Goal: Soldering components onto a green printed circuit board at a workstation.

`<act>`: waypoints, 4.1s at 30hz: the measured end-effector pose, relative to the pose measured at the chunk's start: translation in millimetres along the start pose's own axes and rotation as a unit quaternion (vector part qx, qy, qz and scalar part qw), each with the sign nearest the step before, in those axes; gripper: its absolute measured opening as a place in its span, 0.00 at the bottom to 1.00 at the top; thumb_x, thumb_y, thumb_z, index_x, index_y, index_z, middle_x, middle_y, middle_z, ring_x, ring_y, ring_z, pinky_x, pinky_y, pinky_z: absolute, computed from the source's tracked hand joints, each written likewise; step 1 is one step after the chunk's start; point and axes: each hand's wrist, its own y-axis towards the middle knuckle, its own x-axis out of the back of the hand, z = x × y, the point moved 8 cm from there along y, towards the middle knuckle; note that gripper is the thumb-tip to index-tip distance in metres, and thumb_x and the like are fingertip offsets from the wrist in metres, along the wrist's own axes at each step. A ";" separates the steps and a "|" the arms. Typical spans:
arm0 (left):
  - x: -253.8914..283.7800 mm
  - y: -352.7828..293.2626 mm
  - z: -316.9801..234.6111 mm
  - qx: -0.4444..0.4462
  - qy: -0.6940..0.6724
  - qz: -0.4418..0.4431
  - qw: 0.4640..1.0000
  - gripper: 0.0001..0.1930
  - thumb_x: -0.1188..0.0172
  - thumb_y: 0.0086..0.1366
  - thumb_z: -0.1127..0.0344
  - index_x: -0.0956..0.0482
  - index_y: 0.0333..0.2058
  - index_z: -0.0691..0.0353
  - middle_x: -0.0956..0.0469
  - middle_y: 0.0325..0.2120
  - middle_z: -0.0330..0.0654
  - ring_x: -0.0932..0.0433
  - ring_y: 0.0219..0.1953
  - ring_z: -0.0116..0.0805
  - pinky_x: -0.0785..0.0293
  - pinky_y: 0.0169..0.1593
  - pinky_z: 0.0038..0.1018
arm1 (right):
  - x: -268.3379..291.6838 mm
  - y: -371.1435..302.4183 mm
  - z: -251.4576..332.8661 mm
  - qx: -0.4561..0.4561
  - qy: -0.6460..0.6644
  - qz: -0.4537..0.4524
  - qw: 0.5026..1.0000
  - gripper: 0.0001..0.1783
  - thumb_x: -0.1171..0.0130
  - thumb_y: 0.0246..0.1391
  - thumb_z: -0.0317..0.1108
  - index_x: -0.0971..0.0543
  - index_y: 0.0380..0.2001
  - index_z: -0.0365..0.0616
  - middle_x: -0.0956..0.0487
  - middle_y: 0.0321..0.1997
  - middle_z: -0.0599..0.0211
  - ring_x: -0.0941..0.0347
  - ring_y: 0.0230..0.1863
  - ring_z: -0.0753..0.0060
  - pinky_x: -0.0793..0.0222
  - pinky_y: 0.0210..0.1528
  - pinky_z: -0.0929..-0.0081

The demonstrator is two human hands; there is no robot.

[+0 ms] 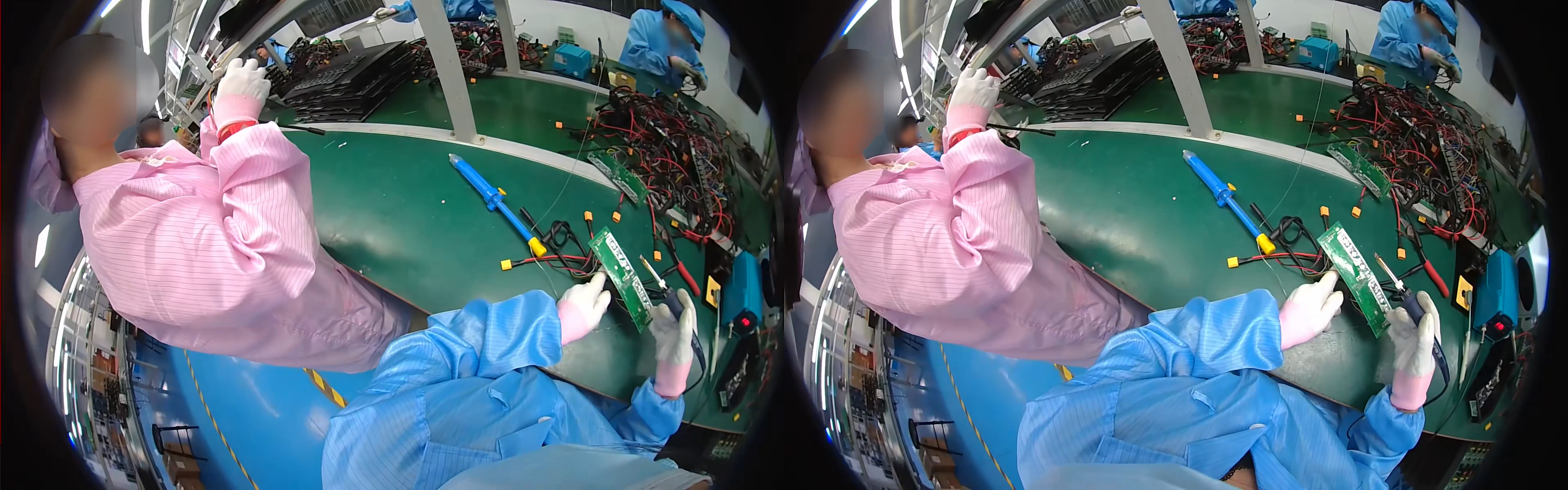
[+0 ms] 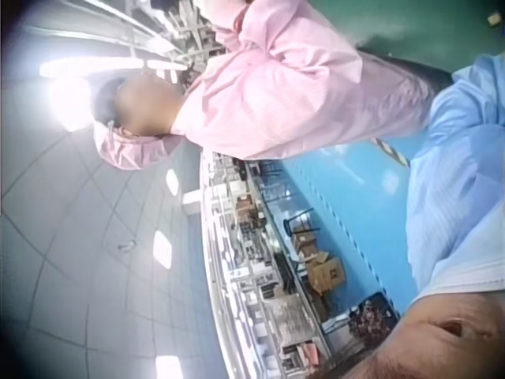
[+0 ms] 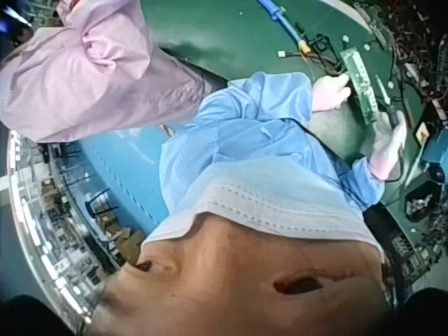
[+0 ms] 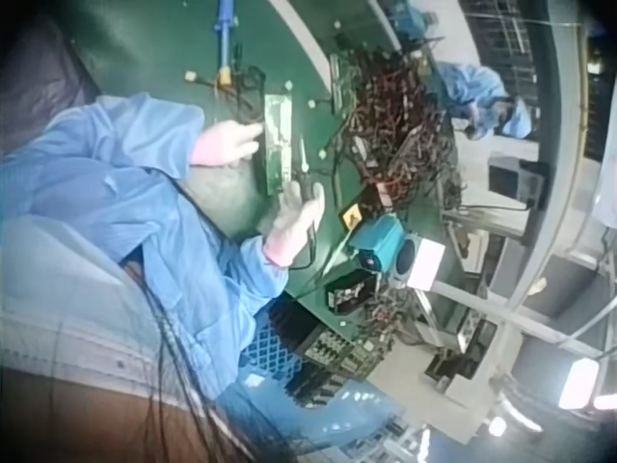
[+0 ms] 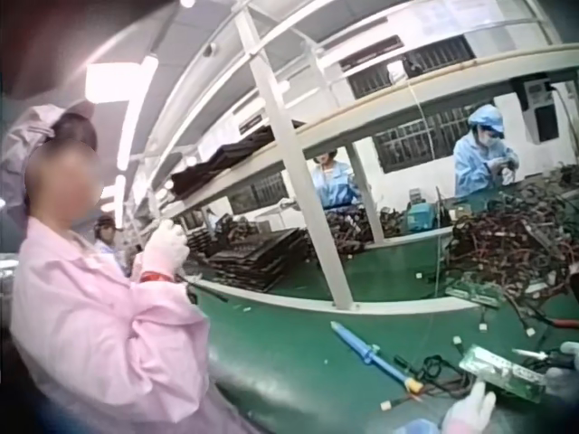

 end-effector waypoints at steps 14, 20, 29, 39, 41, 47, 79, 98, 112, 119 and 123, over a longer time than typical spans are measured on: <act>7.1 2.8 -1.7 0.025 -0.085 0.014 0.996 0.14 0.53 0.63 0.64 0.33 0.44 0.64 0.24 0.20 0.49 0.26 0.18 0.46 0.30 0.26 0.38 | -7.2 -6.3 16.8 0.009 -0.035 -0.045 0.998 0.29 0.53 0.63 0.46 0.38 0.59 0.34 0.24 0.42 0.46 0.25 0.46 0.53 0.30 0.52 0.65; -0.4 -2.8 -9.5 0.066 -0.118 0.081 0.988 0.19 0.57 0.65 0.68 0.38 0.55 0.63 0.23 0.30 0.46 0.28 0.19 0.25 0.31 0.22 0.19 | -9.2 -14.6 23.1 0.062 -0.015 -0.024 0.998 0.26 0.52 0.63 0.41 0.33 0.56 0.32 0.23 0.44 0.48 0.23 0.42 0.61 0.30 0.50 0.72; 5.5 -12.6 -3.8 0.008 -0.111 0.073 0.991 0.18 0.54 0.63 0.69 0.34 0.53 0.65 0.23 0.35 0.50 0.25 0.26 0.28 0.27 0.30 0.20 | -13.7 -13.1 26.3 0.094 -0.013 -0.004 0.995 0.25 0.52 0.62 0.38 0.33 0.54 0.28 0.25 0.46 0.46 0.24 0.45 0.58 0.30 0.53 0.67; -0.1 -41.3 -41.3 -0.330 0.276 -0.007 0.903 0.17 0.41 0.54 0.69 0.25 0.44 0.63 0.25 0.43 0.45 0.23 0.33 0.37 0.27 0.41 0.27 | -19.3 -18.9 29.6 0.106 -0.033 -0.013 0.994 0.24 0.52 0.63 0.37 0.33 0.54 0.28 0.26 0.47 0.45 0.24 0.45 0.58 0.30 0.53 0.67; -0.1 -38.9 -33.5 -0.298 0.293 0.020 0.908 0.16 0.41 0.53 0.67 0.25 0.42 0.62 0.26 0.44 0.46 0.24 0.36 0.40 0.28 0.42 0.29 | -18.6 -20.7 30.2 0.105 -0.047 -0.011 0.993 0.26 0.53 0.63 0.39 0.35 0.56 0.28 0.25 0.45 0.44 0.25 0.46 0.55 0.31 0.55 0.62; 24.4 -40.5 -20.3 -0.215 0.276 0.012 0.937 0.12 0.42 0.53 0.64 0.25 0.37 0.60 0.27 0.40 0.44 0.26 0.36 0.42 0.28 0.41 0.32 | -18.2 -25.0 34.5 0.132 -0.056 -0.013 0.990 0.25 0.53 0.63 0.38 0.34 0.55 0.28 0.26 0.47 0.44 0.24 0.46 0.56 0.30 0.54 0.65; 35.5 -76.9 -54.7 -0.180 0.152 0.041 0.971 0.09 0.38 0.51 0.69 0.22 0.34 0.58 0.24 0.32 0.41 0.25 0.29 0.40 0.29 0.35 0.31 | -85.1 -65.7 -2.5 0.346 -0.243 0.104 0.900 0.35 0.32 0.42 0.23 0.34 0.55 0.31 0.26 0.49 0.40 0.22 0.40 0.59 0.25 0.44 0.68; 92.0 -30.4 -46.8 -0.159 -0.008 -0.085 0.984 0.03 0.42 0.53 0.75 0.22 0.27 0.68 0.26 0.44 0.49 0.25 0.41 0.37 0.26 0.41 0.24 | -41.7 -9.9 5.6 0.169 -0.107 0.111 0.973 0.16 0.49 0.57 0.29 0.27 0.46 0.31 0.25 0.40 0.48 0.23 0.35 0.63 0.24 0.33 0.77; 89.8 -23.9 -47.4 -0.169 0.005 -0.080 0.982 0.03 0.43 0.53 0.75 0.24 0.27 0.69 0.25 0.42 0.49 0.24 0.39 0.36 0.26 0.41 0.25 | -40.3 2.9 -1.0 0.119 -0.104 0.138 0.978 0.16 0.47 0.58 0.31 0.25 0.46 0.32 0.25 0.45 0.51 0.23 0.39 0.61 0.23 0.41 0.74; 89.4 -23.2 -49.6 -0.196 0.029 -0.084 0.977 0.03 0.43 0.53 0.75 0.24 0.27 0.69 0.25 0.41 0.50 0.25 0.38 0.36 0.26 0.40 0.24 | -39.9 8.8 1.4 0.111 -0.104 0.163 0.975 0.17 0.47 0.58 0.32 0.25 0.47 0.32 0.25 0.45 0.51 0.23 0.40 0.61 0.23 0.42 0.74; 88.1 -23.0 -52.7 -0.206 0.030 -0.081 0.975 0.03 0.42 0.52 0.75 0.23 0.26 0.69 0.25 0.39 0.50 0.25 0.37 0.36 0.27 0.38 0.24 | -40.4 9.2 4.0 0.113 -0.104 0.178 0.972 0.17 0.46 0.58 0.32 0.25 0.48 0.32 0.24 0.45 0.51 0.23 0.41 0.61 0.24 0.42 0.75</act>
